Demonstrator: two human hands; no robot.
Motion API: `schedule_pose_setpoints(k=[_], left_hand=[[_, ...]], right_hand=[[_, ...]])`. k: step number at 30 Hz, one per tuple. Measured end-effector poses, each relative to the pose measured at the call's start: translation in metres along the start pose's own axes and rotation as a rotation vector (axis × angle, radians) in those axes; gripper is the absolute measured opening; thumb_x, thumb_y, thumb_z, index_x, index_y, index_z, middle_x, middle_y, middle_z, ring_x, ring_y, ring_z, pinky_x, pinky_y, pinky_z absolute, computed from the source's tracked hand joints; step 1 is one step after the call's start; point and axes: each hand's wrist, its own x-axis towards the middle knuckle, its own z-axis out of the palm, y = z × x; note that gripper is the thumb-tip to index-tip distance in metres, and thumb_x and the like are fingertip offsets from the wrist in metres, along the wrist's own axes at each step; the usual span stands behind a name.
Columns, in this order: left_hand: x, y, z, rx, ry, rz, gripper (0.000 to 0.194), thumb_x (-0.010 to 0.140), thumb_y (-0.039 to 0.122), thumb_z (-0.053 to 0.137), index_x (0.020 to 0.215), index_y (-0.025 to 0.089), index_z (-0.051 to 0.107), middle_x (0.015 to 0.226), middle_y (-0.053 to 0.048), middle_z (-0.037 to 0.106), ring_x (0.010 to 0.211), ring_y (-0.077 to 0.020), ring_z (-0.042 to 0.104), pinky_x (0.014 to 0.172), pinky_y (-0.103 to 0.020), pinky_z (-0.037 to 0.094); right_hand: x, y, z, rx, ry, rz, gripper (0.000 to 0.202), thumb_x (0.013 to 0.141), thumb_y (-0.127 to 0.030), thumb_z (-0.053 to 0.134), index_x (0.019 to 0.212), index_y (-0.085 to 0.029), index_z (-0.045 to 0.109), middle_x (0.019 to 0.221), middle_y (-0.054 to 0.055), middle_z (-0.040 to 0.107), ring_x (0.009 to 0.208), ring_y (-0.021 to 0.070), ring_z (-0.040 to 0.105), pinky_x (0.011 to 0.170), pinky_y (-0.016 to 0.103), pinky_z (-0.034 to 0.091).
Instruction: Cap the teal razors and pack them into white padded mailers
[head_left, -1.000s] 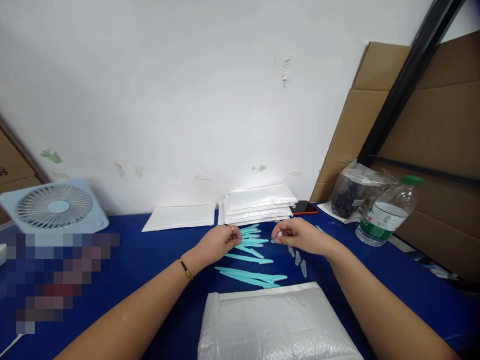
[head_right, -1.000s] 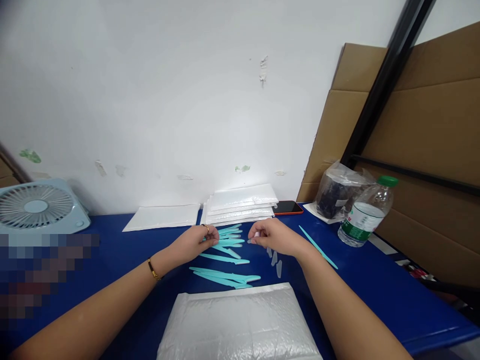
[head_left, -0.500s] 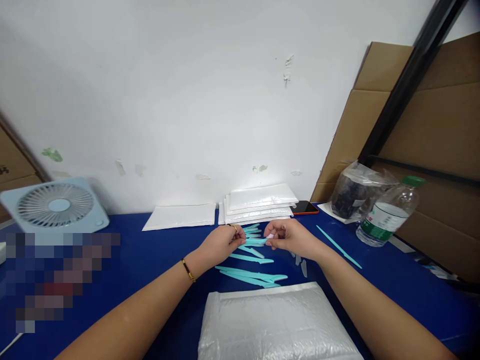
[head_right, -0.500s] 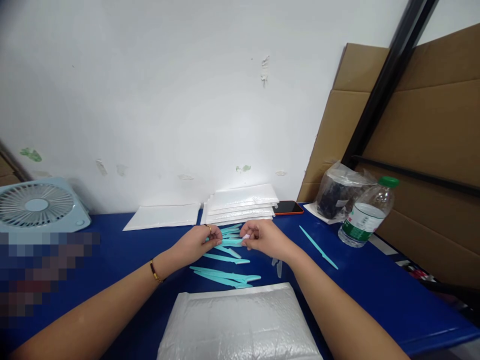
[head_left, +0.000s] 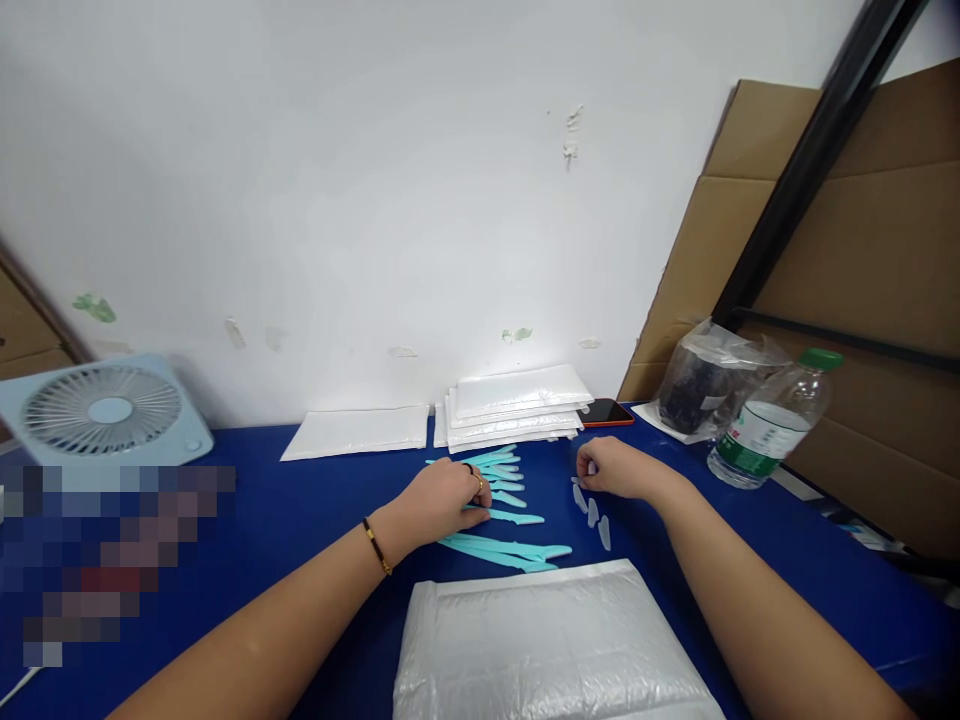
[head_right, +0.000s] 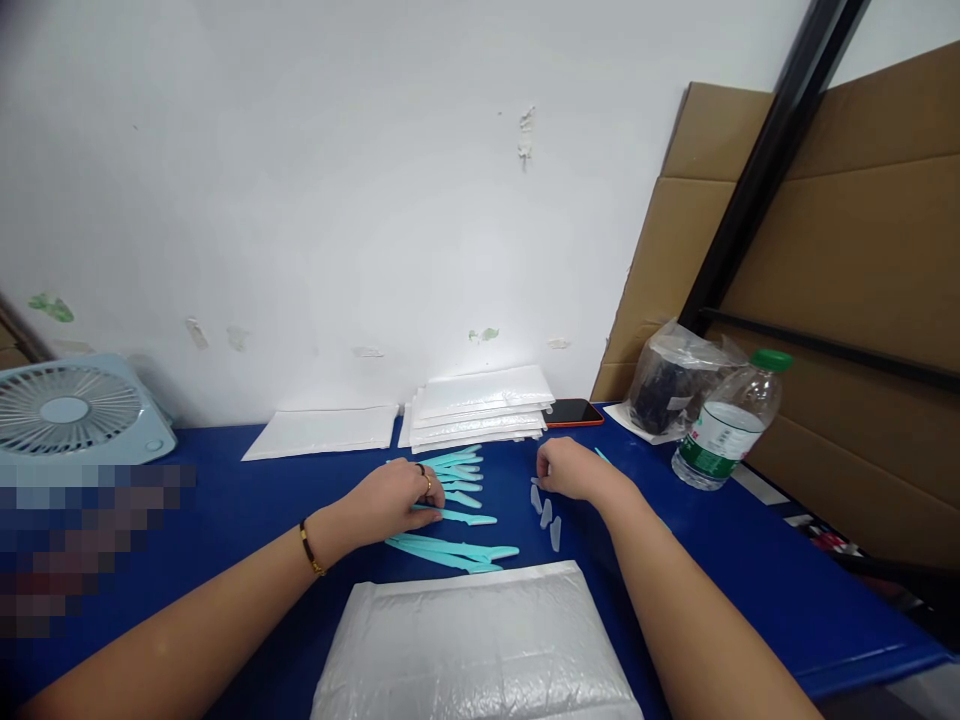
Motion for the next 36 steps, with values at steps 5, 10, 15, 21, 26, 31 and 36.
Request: schedule_pose_setpoints(k=[5,10,15,21,26,31,36], left_hand=[[0.003,0.003,0.006,0.141,0.024,0.001,0.014,0.073,0.015,0.048,0.067,0.017,0.060,0.065,-0.003,0.061,0.061,-0.0155,0.055,0.059,-0.026,0.037],[0.003,-0.004,0.003,-0.206,0.129,-0.180,0.013,0.075,0.020,0.045,0.075,0.018,0.058,0.072,-0.001,0.061,0.063,-0.0127,0.055,0.057,-0.021,0.038],[0.002,-0.006,-0.002,-0.427,0.163,-0.239,0.015,0.077,0.028,0.044,0.078,0.018,0.056,0.073,0.000,0.060,0.062,-0.0121,0.052,0.055,-0.021,0.037],[0.002,-0.004,-0.002,-0.625,0.144,-0.301,0.019,0.082,0.031,0.037,0.079,0.018,0.050,0.065,0.002,0.054,0.058,-0.0111,0.051,0.055,-0.022,0.037],[0.002,-0.008,-0.003,-0.719,0.159,-0.357,0.021,0.082,0.036,0.038,0.078,0.018,0.048,0.063,0.003,0.046,0.055,-0.0097,0.044,0.054,-0.022,0.037],[0.003,-0.014,-0.001,-0.759,0.168,-0.390,0.023,0.081,0.038,0.040,0.077,0.017,0.050,0.061,0.004,0.040,0.054,-0.0094,0.035,0.052,-0.021,0.032],[0.003,-0.015,0.000,-0.767,0.193,-0.427,0.023,0.079,0.038,0.041,0.075,0.017,0.050,0.061,0.005,0.040,0.055,-0.0099,0.035,0.053,-0.022,0.032]], right_hand=[[0.003,-0.014,0.004,0.167,0.077,-0.031,0.006,0.064,-0.020,0.063,0.068,-0.016,0.061,0.069,0.004,0.062,0.057,0.0140,0.057,0.051,0.023,0.040],[0.002,-0.036,0.001,0.774,0.170,-0.187,0.024,0.073,-0.036,0.060,0.088,-0.018,0.057,0.069,0.000,0.057,0.057,0.0133,0.059,0.051,0.023,0.045],[0.000,-0.054,0.003,1.007,0.243,-0.257,0.027,0.073,-0.040,0.062,0.083,-0.017,0.055,0.067,0.002,0.058,0.063,0.0148,0.059,0.051,0.023,0.043],[0.000,-0.052,0.001,1.001,0.331,-0.277,0.023,0.074,-0.038,0.062,0.083,-0.018,0.057,0.060,-0.003,0.054,0.051,0.0100,0.052,0.051,0.023,0.041],[-0.003,-0.052,0.001,0.971,0.304,-0.335,0.021,0.074,-0.036,0.062,0.081,-0.017,0.055,0.064,0.002,0.062,0.062,0.0160,0.063,0.059,0.027,0.046],[-0.004,-0.053,0.005,0.931,0.321,-0.397,0.018,0.073,-0.031,0.064,0.081,-0.016,0.060,0.074,0.006,0.067,0.076,0.0206,0.066,0.072,0.032,0.050],[-0.004,-0.053,0.004,0.781,0.474,-0.449,0.014,0.071,-0.031,0.064,0.076,-0.018,0.066,0.085,0.007,0.066,0.079,0.0190,0.063,0.072,0.032,0.052]])
